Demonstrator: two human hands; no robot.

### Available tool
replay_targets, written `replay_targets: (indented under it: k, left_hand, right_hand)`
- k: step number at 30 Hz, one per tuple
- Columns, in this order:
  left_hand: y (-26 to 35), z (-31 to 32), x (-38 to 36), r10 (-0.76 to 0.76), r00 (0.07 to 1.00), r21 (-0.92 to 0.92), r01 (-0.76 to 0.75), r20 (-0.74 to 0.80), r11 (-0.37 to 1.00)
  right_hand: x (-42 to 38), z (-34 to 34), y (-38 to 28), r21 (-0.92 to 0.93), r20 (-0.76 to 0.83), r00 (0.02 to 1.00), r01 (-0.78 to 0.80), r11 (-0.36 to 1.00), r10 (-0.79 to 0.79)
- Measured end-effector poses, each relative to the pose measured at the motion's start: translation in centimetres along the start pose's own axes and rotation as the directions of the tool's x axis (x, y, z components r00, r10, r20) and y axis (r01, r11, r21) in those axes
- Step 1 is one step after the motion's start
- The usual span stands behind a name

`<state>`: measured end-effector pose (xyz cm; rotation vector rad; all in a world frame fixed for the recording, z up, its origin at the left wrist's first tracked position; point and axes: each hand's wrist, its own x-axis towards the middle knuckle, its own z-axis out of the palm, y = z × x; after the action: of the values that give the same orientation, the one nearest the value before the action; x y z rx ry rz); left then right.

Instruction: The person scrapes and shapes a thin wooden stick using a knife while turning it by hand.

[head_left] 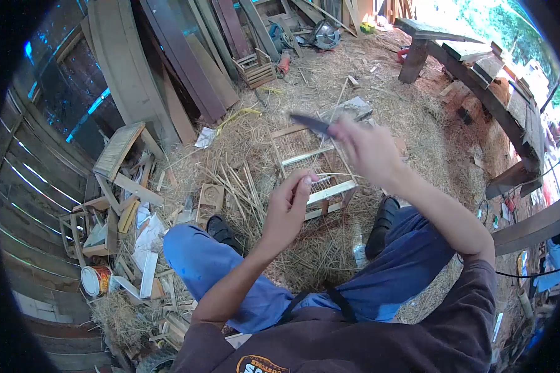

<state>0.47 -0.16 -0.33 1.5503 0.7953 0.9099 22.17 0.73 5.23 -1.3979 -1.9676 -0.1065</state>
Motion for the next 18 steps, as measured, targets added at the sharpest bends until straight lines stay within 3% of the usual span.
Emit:
replay_targets:
  k: [3, 6, 7, 9, 11, 12, 14, 18]
  left_hand:
    - [-0.4, 0.2, 0.1, 0.117, 0.992, 0.005, -0.117, -0.037, 0.993]
    - [-1.0, 0.2, 0.2, 0.05, 0.998, 0.057, -0.048, -0.028, 0.997]
    - [-1.1, 0.2, 0.3, 0.075, 0.996, 0.043, -0.073, -0.045, 0.996]
    - [-1.2, 0.2, 0.5, 0.122, 0.99, 0.019, -0.121, -0.071, 0.992]
    - [-0.2, -0.1, 0.2, 0.05, 0.997, -0.024, -0.051, -0.058, 0.998]
    - [0.1, -0.2, 0.0, 0.013, 0.998, -0.048, -0.016, -0.056, 0.999]
    - [-0.2, 0.1, 0.1, 0.09, 0.992, 0.016, -0.089, -0.083, 0.996]
    - [-1.4, 0.3, 0.4, 0.109, 0.991, 0.02, -0.108, -0.079, 0.994]
  right_hand:
    - [0.4, -1.3, -0.3, -0.198, 0.047, 0.991, -0.112, 0.974, 0.124]
    - [-1.7, -0.1, -2.3, -0.138, 0.308, 0.951, 0.008, 0.99, 0.035]
    - [-1.8, 1.3, -2.0, -0.151, 0.224, 0.96, 0.201, 0.968, -0.165]
    - [-1.1, 0.7, -1.7, -0.065, 0.124, 0.987, 0.114, 0.991, -0.105]
    - [0.0, 0.3, -0.5, -0.015, 0.021, 1.0, -0.005, 1.0, 0.005]
    - [0.2, -0.1, -0.1, -0.082, 0.029, 0.999, -0.038, 0.996, 0.04]
    - [0.6, -0.9, 0.3, -0.217, 0.039, 0.993, -0.097, 0.971, 0.108]
    - [-1.1, 0.4, -2.1, -0.105, 0.215, 0.976, 0.066, 0.992, -0.042]
